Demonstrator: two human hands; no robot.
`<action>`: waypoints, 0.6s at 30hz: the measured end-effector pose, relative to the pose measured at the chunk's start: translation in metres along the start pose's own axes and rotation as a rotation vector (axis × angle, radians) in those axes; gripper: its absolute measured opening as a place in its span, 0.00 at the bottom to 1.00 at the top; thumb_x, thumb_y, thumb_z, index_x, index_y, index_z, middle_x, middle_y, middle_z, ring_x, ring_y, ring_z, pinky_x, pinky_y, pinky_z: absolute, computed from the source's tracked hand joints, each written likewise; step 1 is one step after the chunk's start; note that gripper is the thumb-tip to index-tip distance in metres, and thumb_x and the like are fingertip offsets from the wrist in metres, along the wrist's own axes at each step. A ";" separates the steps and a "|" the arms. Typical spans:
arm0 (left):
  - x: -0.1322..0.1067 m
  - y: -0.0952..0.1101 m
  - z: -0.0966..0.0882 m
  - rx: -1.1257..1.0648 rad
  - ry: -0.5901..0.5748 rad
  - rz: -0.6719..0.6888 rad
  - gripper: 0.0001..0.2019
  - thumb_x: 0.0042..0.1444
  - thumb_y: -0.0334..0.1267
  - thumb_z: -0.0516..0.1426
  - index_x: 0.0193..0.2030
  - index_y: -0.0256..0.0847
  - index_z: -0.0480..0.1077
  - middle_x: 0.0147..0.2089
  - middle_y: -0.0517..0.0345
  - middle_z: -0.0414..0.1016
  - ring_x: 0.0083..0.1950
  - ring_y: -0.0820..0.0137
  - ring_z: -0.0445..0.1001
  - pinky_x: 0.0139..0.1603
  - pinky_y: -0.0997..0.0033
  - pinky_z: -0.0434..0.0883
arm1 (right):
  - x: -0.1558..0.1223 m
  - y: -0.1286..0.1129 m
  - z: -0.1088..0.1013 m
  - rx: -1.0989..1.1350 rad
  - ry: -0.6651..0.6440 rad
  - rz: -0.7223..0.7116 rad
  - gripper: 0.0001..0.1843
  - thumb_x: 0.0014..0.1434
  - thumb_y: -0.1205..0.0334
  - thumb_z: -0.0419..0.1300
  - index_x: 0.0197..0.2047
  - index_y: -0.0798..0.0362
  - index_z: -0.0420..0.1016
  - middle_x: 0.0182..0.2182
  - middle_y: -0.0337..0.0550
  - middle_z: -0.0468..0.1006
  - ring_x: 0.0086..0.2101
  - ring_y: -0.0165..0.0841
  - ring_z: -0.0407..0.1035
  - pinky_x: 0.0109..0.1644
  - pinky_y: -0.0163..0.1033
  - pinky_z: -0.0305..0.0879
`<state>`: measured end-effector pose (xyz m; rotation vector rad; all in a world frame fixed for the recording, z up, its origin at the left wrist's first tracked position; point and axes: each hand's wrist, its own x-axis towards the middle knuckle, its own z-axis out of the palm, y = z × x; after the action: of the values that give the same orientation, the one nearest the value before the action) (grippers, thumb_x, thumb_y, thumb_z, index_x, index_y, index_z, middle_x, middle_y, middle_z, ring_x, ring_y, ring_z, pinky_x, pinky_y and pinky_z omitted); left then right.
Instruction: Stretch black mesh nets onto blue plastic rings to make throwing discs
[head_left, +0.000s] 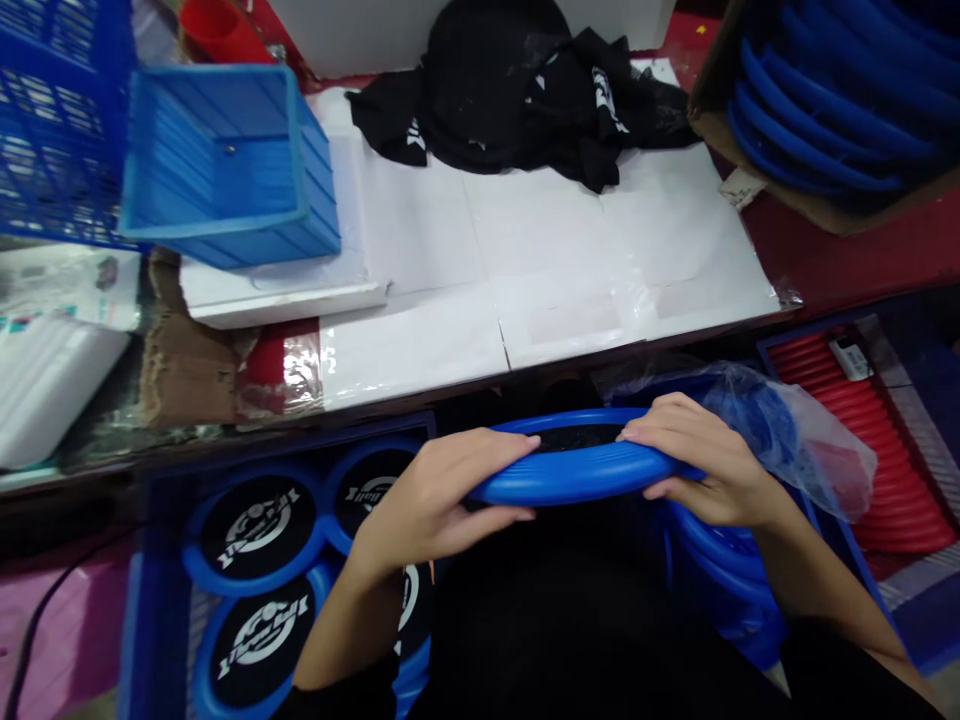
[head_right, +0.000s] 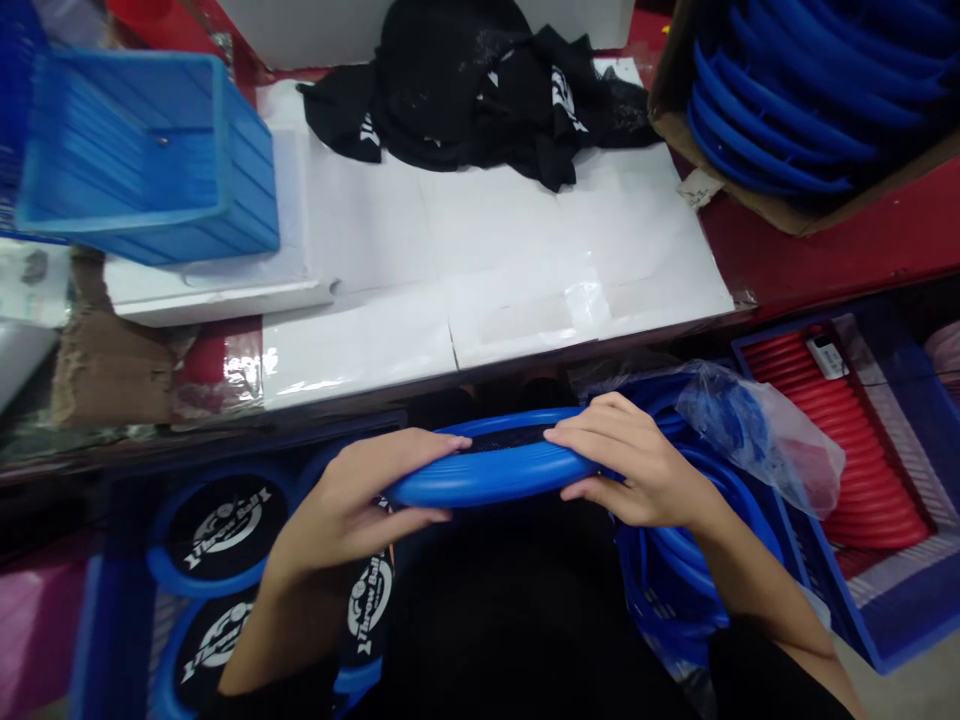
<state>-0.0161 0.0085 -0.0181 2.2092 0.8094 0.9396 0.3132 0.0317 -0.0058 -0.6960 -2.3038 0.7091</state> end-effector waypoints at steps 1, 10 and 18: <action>-0.004 -0.004 -0.002 -0.029 0.012 0.001 0.23 0.69 0.44 0.65 0.67 0.39 0.72 0.54 0.44 0.87 0.53 0.60 0.87 0.55 0.63 0.83 | -0.003 0.004 -0.001 0.018 0.006 0.002 0.25 0.74 0.50 0.62 0.68 0.52 0.73 0.48 0.53 0.86 0.46 0.42 0.82 0.55 0.53 0.74; -0.011 -0.008 0.011 -0.036 0.100 0.039 0.20 0.67 0.41 0.66 0.63 0.37 0.76 0.50 0.43 0.88 0.49 0.60 0.88 0.51 0.67 0.84 | 0.014 -0.020 0.008 -0.176 -0.143 0.042 0.22 0.75 0.52 0.61 0.64 0.58 0.73 0.49 0.56 0.86 0.49 0.45 0.82 0.53 0.51 0.78; -0.007 0.001 0.014 -0.025 0.108 -0.008 0.19 0.68 0.40 0.65 0.63 0.38 0.76 0.51 0.44 0.88 0.49 0.60 0.88 0.51 0.65 0.84 | 0.024 -0.033 0.019 -0.244 -0.083 0.040 0.20 0.74 0.52 0.62 0.61 0.57 0.75 0.47 0.54 0.87 0.46 0.44 0.82 0.49 0.49 0.74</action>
<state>-0.0086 -0.0013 -0.0282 2.1478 0.8502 1.0673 0.2743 0.0169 0.0118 -0.8381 -2.4850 0.4869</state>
